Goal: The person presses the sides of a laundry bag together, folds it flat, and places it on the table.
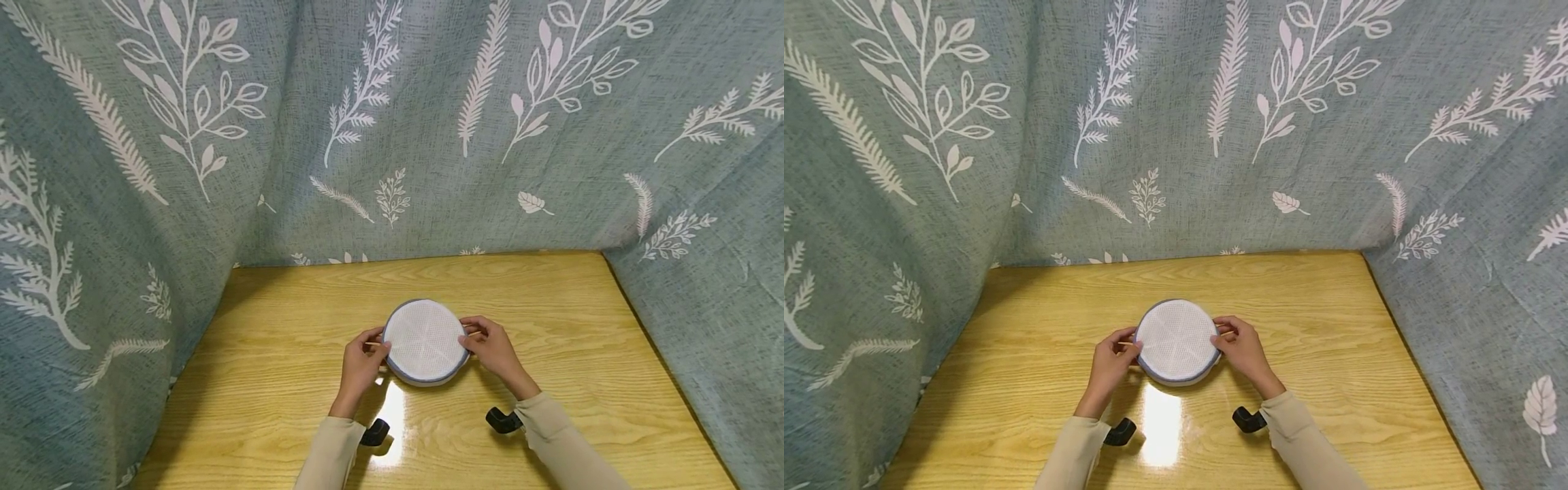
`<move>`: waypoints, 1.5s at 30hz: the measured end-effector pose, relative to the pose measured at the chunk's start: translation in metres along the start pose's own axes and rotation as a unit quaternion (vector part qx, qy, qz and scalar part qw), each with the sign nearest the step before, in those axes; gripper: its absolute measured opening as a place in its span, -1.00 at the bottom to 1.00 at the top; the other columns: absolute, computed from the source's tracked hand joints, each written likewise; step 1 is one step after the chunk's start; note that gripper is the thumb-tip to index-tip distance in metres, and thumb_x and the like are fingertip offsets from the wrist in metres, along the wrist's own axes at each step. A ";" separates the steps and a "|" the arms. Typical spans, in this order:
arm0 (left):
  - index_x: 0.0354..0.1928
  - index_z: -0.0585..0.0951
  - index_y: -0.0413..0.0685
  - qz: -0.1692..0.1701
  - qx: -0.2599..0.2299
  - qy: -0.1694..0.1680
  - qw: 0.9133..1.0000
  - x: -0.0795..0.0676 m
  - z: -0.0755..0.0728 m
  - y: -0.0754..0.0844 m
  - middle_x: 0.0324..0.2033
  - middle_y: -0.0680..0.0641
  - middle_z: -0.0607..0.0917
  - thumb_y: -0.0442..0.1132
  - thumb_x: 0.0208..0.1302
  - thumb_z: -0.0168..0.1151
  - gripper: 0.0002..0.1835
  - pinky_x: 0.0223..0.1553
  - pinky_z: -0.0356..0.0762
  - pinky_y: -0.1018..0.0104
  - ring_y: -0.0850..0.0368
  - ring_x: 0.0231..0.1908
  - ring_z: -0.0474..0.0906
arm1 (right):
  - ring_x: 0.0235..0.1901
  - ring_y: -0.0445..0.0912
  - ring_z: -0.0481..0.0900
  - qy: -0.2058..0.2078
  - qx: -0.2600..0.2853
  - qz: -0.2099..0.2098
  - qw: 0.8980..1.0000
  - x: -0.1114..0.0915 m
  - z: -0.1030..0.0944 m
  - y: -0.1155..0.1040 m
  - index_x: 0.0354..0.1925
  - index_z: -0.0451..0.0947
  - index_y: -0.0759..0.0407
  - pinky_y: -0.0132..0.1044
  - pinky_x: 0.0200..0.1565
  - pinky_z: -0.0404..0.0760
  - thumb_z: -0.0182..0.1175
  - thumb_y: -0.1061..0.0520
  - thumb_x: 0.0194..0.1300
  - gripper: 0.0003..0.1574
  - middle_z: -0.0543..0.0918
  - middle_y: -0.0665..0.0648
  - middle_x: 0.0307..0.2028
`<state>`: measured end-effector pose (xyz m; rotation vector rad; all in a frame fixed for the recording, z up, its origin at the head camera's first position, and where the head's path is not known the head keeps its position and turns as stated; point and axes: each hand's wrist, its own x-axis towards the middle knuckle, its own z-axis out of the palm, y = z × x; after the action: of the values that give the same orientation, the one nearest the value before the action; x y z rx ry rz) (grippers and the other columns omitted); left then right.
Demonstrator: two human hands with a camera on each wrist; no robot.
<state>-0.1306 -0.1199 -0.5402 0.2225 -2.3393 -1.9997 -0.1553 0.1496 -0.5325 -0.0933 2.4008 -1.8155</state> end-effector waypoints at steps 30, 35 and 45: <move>0.05 0.69 -0.48 0.017 0.065 0.031 0.997 0.004 0.008 -0.023 -0.23 -0.26 0.69 -0.60 0.26 0.35 -0.70 -0.43 0.52 0.51 0.16 -0.33 0.51 | -0.23 -0.06 0.63 0.019 -0.089 -0.013 0.996 0.006 0.011 0.022 0.17 0.62 0.40 -0.37 -0.20 0.62 0.38 0.40 0.36 -0.57 0.70 0.29 -0.08; 0.04 0.69 -0.47 0.013 0.073 0.032 0.997 0.005 0.007 -0.026 -0.24 -0.25 0.70 -0.59 0.25 0.35 -0.70 -0.37 0.49 0.50 0.17 -0.34 0.50 | -0.23 -0.04 0.65 0.018 -0.095 -0.018 0.995 0.005 0.011 0.022 0.17 0.61 0.40 -0.35 -0.19 0.64 0.37 0.40 0.36 -0.57 0.70 0.30 -0.08; 0.03 0.68 -0.49 0.010 0.072 0.032 0.997 0.006 0.008 -0.027 -0.24 -0.25 0.69 -0.60 0.24 0.34 -0.70 -0.36 0.47 0.51 0.19 -0.35 0.48 | -0.25 -0.02 0.64 0.028 -0.104 -0.022 0.994 0.005 0.014 0.022 0.12 0.63 0.40 -0.36 -0.22 0.61 0.38 0.43 0.34 -0.61 0.70 0.31 -0.11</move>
<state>-0.1357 -0.1167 -0.5685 0.2648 -2.4377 -1.7881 -0.1580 0.1419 -0.5573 -0.1182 2.6403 -1.6003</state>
